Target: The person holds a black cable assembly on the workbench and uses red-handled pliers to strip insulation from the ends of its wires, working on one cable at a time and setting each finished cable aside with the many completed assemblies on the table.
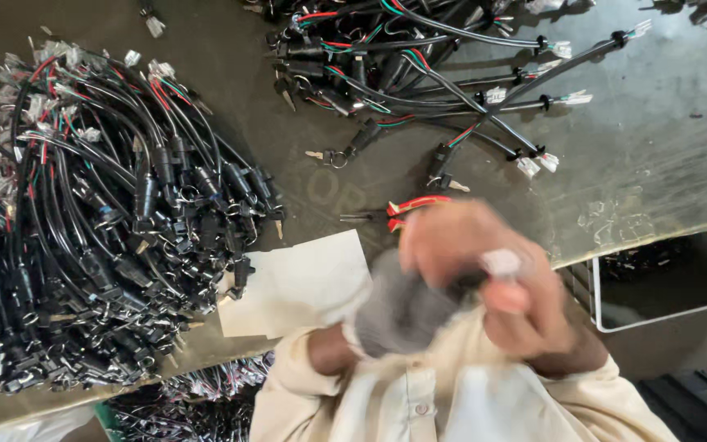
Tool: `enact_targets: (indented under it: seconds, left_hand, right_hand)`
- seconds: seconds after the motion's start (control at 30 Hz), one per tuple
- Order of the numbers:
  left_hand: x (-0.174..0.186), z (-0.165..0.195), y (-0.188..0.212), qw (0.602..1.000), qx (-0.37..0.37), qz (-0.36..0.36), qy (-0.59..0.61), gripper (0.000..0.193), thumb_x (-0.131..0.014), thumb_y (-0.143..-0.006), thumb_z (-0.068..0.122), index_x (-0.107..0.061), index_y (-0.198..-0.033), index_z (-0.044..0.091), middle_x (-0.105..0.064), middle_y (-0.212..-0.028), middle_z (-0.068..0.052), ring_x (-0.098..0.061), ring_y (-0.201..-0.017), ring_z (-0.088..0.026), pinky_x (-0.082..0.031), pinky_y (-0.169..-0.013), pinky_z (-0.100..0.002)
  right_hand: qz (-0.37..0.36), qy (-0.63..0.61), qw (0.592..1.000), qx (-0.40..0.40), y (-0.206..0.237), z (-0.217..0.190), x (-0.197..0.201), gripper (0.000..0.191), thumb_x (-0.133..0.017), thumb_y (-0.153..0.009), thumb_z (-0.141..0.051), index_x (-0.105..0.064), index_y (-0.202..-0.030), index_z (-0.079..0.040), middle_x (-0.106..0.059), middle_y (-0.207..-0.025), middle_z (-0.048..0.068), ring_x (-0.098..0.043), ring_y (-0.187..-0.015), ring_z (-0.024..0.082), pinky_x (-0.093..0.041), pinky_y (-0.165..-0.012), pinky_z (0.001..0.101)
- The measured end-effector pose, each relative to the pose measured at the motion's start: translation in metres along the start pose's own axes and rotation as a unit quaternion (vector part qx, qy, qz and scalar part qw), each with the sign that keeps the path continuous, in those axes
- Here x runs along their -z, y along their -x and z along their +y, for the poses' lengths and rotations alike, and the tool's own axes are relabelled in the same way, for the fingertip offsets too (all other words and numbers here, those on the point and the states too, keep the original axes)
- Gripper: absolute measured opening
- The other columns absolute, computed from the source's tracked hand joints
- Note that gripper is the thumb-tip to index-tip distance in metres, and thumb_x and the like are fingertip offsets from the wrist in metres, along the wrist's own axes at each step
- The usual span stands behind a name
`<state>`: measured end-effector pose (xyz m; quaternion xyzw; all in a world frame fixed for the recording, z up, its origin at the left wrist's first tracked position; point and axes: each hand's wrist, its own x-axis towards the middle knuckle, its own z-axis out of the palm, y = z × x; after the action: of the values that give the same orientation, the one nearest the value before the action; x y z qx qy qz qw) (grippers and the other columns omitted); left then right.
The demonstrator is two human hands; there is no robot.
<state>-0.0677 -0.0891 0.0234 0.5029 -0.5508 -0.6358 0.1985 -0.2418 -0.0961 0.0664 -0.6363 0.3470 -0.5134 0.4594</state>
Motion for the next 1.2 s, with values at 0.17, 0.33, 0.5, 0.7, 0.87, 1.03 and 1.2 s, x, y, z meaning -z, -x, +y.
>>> enact_targets:
  seconds: [0.17,0.33,0.5,0.7,0.87,1.03,1.2]
  left_hand:
    - [-0.02,-0.005,0.019,0.967,-0.228,-0.117,-0.01,0.011,-0.062,-0.104,0.02,-0.067,-0.11,0.012,-0.072,-0.089,-0.005,-0.072,-0.081,-0.022,-0.056,-0.075,-0.035]
    - [0.005,0.001,-0.001,0.919,-0.323,-0.036,-0.225,0.015,-0.075,-0.082,0.017,-0.07,-0.096,0.015,-0.071,-0.088,-0.007,-0.066,-0.092,-0.029,-0.051,-0.087,-0.044]
    - [0.052,-0.029,-0.014,0.984,-0.148,-0.001,0.102,0.022,-0.054,-0.092,0.006,-0.067,-0.108,0.002,-0.069,-0.09,-0.003,-0.063,-0.081,-0.01,-0.051,-0.075,-0.027]
    - [0.071,-0.061,-0.013,0.943,-0.139,0.025,0.301,0.033,-0.058,-0.105,0.018,-0.064,-0.132,0.0,-0.069,-0.116,-0.004,-0.063,-0.102,-0.01,-0.051,-0.092,-0.025]
    - [0.046,-0.047,-0.015,0.941,-0.234,0.165,0.178,0.025,-0.075,-0.098,0.005,-0.067,-0.122,0.005,-0.068,-0.125,-0.009,-0.061,-0.123,-0.021,-0.051,-0.104,-0.034]
    - [0.021,-0.042,-0.016,0.912,-0.303,0.189,0.202,0.029,-0.079,-0.099,0.011,-0.066,-0.125,0.01,-0.068,-0.133,-0.007,-0.06,-0.128,-0.022,-0.052,-0.109,-0.032]
    - [0.05,-0.046,-0.002,0.927,-0.317,0.184,0.077,0.027,-0.085,-0.091,0.011,-0.072,-0.115,0.008,-0.061,-0.133,-0.008,-0.062,-0.119,-0.018,-0.054,-0.101,-0.031]
  right_hand:
    - [0.077,-0.413,0.907,-0.039,0.013,-0.002,0.029,0.051,-0.037,-0.11,-0.05,-0.053,-0.077,-0.016,-0.057,-0.069,0.0,-0.057,-0.068,0.022,-0.039,-0.093,0.0454]
    - [0.141,-0.371,0.918,0.004,0.045,0.032,0.048,0.054,-0.036,-0.11,-0.053,-0.054,-0.076,-0.016,-0.054,-0.061,0.001,-0.054,-0.062,0.021,-0.042,-0.081,0.042]
    - [0.332,-0.329,0.882,0.057,0.006,0.06,0.032,0.04,-0.046,-0.117,-0.041,-0.053,-0.1,-0.005,-0.054,-0.082,0.008,-0.049,-0.071,0.022,-0.042,-0.073,0.0386]
    - [0.034,-0.268,0.944,-0.191,-0.011,0.1,-0.035,0.041,-0.062,-0.11,-0.038,-0.054,-0.132,-0.004,-0.06,-0.122,0.01,-0.059,-0.113,0.021,-0.047,-0.1,0.0369]
    - [-0.067,0.126,0.956,-0.258,0.03,0.116,-0.031,0.046,-0.074,-0.094,-0.019,-0.061,-0.137,-0.012,-0.072,-0.095,0.009,-0.06,-0.08,0.02,-0.045,-0.079,0.0357]
    - [0.011,0.065,0.989,-0.131,0.02,0.114,-0.023,0.045,-0.07,-0.097,-0.023,-0.052,-0.131,-0.002,-0.07,-0.115,0.008,-0.068,-0.099,0.013,-0.052,-0.091,0.0263]
    - [-0.101,-0.057,0.983,-0.145,0.014,0.104,-0.009,0.042,-0.061,-0.099,-0.025,-0.056,-0.133,0.0,-0.063,-0.118,0.012,-0.06,-0.108,0.018,-0.046,-0.101,0.0317]
